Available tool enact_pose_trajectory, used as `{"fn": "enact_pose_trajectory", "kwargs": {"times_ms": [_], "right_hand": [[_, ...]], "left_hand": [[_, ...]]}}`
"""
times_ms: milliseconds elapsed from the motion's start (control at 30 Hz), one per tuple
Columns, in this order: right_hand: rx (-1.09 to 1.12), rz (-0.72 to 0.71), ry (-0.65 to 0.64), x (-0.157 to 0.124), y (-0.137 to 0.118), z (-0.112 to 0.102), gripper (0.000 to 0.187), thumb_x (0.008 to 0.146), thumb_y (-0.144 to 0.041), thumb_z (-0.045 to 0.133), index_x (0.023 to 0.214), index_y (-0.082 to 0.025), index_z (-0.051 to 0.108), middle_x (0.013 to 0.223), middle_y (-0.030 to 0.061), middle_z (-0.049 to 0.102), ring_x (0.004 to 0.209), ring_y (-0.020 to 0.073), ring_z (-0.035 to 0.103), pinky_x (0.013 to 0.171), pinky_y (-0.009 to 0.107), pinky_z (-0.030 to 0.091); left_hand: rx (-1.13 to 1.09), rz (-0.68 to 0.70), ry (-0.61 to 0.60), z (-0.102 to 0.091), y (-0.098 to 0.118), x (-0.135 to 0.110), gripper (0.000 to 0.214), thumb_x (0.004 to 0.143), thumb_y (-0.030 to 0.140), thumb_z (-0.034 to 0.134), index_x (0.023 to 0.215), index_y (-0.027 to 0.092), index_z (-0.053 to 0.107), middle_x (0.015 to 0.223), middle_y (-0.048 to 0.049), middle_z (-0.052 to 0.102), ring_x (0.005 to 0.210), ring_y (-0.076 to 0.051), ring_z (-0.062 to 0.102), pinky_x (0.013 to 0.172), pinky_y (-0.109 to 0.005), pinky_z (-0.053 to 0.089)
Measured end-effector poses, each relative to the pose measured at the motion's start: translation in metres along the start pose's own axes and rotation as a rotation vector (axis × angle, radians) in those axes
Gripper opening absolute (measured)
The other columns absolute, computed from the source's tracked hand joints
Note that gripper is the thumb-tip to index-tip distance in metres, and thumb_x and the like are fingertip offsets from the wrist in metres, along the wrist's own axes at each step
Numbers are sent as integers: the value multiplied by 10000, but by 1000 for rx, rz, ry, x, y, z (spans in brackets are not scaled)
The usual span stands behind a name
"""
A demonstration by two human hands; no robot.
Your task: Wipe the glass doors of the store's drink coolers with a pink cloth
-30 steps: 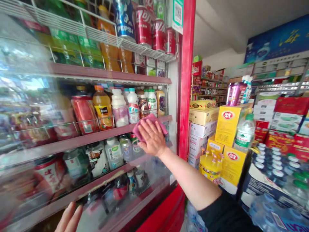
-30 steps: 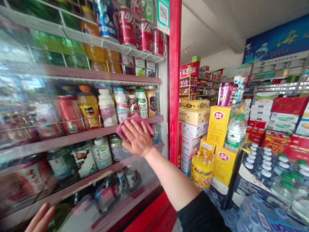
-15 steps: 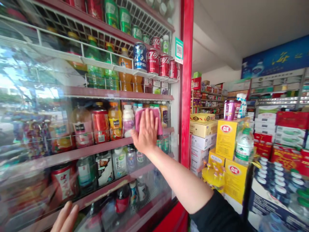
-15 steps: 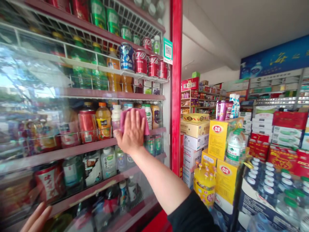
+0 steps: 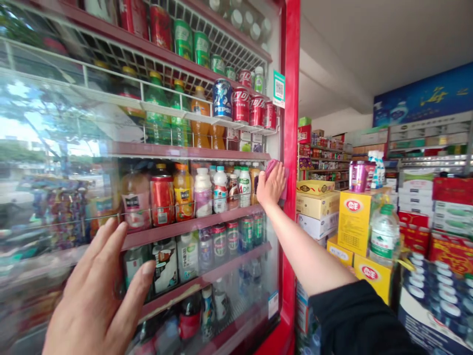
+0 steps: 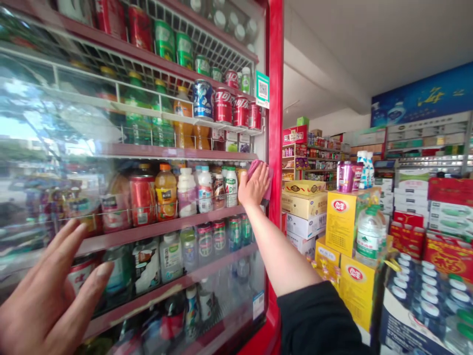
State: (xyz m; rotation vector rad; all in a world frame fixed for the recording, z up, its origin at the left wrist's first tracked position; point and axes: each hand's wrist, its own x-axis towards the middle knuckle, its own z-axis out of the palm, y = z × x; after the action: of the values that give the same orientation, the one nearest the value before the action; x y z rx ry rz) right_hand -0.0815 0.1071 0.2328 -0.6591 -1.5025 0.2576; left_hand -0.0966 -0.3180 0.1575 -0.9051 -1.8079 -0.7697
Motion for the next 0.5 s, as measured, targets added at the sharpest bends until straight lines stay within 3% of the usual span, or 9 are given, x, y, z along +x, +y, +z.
{"fn": "enact_pose_trajectory", "kwargs": {"times_ms": [67,100,200,267,333,400,467,500], "right_hand": [[17,-3,14,-15,-36,2,843,1109,-554,263,1735,10,236,1814,283,250,1720,395,199,1351,701,226],[20,-72,-5,-27,-58,1,854,1112,-566,255,1741,10,213,1825,272,223,1728,393,165,1360,696,204],[25,-498,-126,-70,-124,-8,828,1123,-587,271,1770,-78,179,1865,162,166,1751,324,70,1406,612,113],[41,-802,-205,-90,-152,-15,797,1121,-606,333,1770,-152,239,1863,101,212,1753,280,81,1421,568,66],[57,-1024,-267,-95,-159,-20,753,1117,-610,388,1754,-215,310,1848,53,273,1748,248,119,1428,542,34],[64,-1127,-307,-83,-145,-23,713,1117,-600,407,1740,-256,351,1832,24,322,1742,225,157,1432,518,32],[61,-1083,-302,-62,-117,-22,688,1124,-571,381,1737,-260,359,1825,30,344,1737,218,179,1431,506,66],[55,-972,-269,-51,-101,-20,678,1130,-535,347,1739,-236,355,1829,54,334,1738,226,177,1427,520,83]], "left_hand": [[-27,21,3,1,9,23,769,1044,531,521,1743,312,286,1814,-90,360,1680,-349,349,1386,-597,311],[-37,40,7,3,14,33,762,1050,523,528,1737,283,303,1813,-110,359,1684,-344,342,1388,-586,307],[-58,121,27,9,25,52,750,1064,490,537,1730,226,315,1808,-159,353,1686,-344,338,1376,-583,322],[-67,164,34,11,28,54,761,1062,481,545,1740,247,290,1811,-152,348,1688,-344,332,1369,-592,334],[-58,185,32,7,24,51,774,1059,470,549,1750,286,256,1825,-127,322,1696,-345,313,1372,-605,331],[-28,178,24,-4,14,44,767,1062,453,540,1753,311,239,1836,-104,301,1702,-343,301,1380,-611,318],[15,155,28,-21,-2,38,749,1067,446,528,1748,305,251,1837,-98,299,1702,-343,299,1387,-606,306],[38,139,36,-31,-12,35,743,1068,451,525,1745,293,262,1836,-103,302,1700,-345,303,1388,-603,302]]}}
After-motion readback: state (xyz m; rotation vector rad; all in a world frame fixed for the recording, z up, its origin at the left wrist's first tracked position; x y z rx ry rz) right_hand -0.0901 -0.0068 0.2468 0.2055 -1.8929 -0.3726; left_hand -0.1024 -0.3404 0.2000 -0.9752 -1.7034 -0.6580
